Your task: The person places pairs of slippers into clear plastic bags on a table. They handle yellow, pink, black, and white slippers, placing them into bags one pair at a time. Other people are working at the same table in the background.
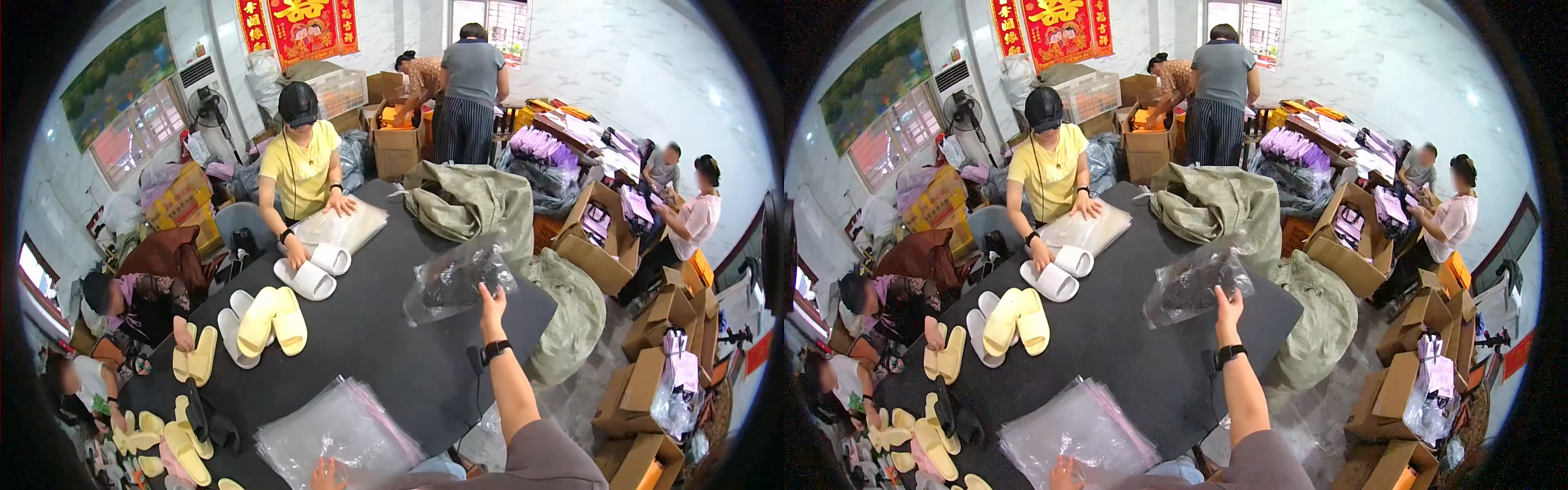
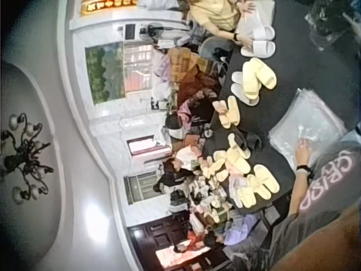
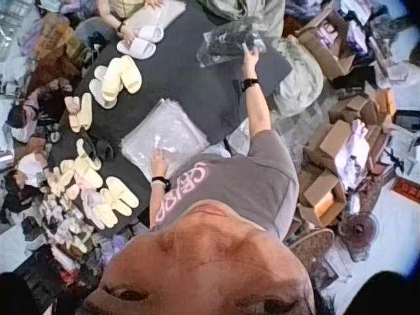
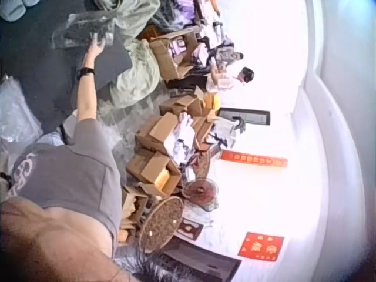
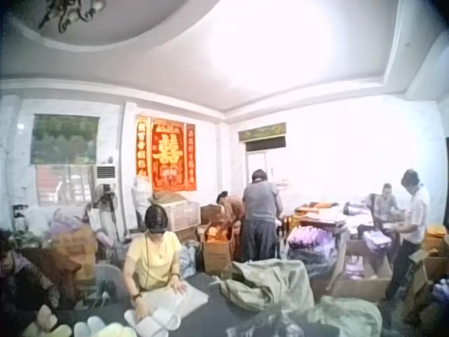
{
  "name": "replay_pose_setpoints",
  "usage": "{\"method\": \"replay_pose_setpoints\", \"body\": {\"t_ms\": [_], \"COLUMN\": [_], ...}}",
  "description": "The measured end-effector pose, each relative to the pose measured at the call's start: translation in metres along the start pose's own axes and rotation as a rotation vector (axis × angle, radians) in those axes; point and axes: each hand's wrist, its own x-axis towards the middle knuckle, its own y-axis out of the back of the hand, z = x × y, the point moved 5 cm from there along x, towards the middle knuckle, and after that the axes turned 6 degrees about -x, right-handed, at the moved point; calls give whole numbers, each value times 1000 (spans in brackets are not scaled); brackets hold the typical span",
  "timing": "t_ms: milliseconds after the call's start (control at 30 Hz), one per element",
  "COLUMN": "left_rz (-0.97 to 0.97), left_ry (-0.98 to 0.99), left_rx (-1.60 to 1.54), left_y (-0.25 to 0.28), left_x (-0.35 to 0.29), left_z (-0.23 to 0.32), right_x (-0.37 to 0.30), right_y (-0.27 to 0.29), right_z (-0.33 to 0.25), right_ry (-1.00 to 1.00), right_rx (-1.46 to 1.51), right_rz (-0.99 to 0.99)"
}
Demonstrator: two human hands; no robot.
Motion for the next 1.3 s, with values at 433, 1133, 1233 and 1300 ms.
{"method": "replay_pose_setpoints", "body": {"t_ms": [433,1133,1233,1300], "left_rz": [-170,81,92,176], "left_ry": [-68,596,603,634], "left_rx": [-206,-1686,-1607,-1650], "left_y": [-26,-80,-84,-82], "left_x": [-2,-1,0,-1], "left_z": [-38,-137,-136,-133], "right_x": [-250,-310,-316,-336], "right_y": [-102,-19,-21,-37], "right_z": [-176,45,80,83], "right_ry": [963,451,-115,-363], "right_rx": [-675,-1200,-937,-795], "right_rz": [-897,-1116,-1236,-1314]}}
